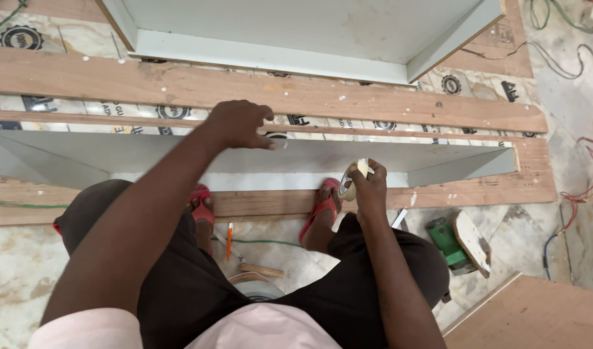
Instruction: The person sits on the floor and applies masking tape along the edges of a wooden plank resting on a white cabinet frame. They repeatedly pull tape from a roll, press it onto the wood, and smooth it down with their fingers.
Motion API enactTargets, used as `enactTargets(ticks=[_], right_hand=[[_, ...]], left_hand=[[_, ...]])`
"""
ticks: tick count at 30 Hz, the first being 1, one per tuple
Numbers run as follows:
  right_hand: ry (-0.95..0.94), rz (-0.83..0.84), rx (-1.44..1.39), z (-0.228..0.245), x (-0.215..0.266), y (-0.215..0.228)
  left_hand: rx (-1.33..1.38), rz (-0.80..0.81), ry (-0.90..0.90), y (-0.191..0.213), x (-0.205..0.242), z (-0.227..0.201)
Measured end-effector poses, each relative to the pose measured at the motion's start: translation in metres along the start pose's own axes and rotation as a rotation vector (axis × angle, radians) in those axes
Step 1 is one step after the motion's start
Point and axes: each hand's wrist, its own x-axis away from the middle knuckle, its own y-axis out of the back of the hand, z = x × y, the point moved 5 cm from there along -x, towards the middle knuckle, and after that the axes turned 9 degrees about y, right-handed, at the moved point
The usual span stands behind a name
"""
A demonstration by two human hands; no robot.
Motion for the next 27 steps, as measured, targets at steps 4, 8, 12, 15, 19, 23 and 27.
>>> enactTargets(ticks=[4,8,12,15,19,23,27], right_hand=[[-0.015,0.036,-0.004,0.005,0.007,-0.018],[0.014,0.066,0.071,0.007,0.007,-0.025],[0.01,0.053,0.088,-0.002,0.008,-0.022],[0.019,0.052,0.066,-0.011,0.007,-0.016],[-0.029,0.049,0.078,-0.013,0.015,-0.013],[0.001,0.072,0.128,-0.001,0.019,-0.012],[-0.011,0.097,0.148,0.009,0.022,-0.017]], left_hand=[[-0.062,-0.193,0.018,-0.026,0.006,-0.034],[-0.115,-0.46,-0.06,-0.038,0.004,-0.047],[-0.115,-0.428,-0.061,-0.046,-0.003,-0.038],[-0.145,-0.459,-0.085,-0.056,-0.009,-0.033],[-0.291,-0.12,0.036,-0.043,-0.011,0.016],[-0.296,-0.18,0.011,-0.027,0.012,0.013],[-0.295,-0.143,0.045,-0.022,0.014,0.007]])
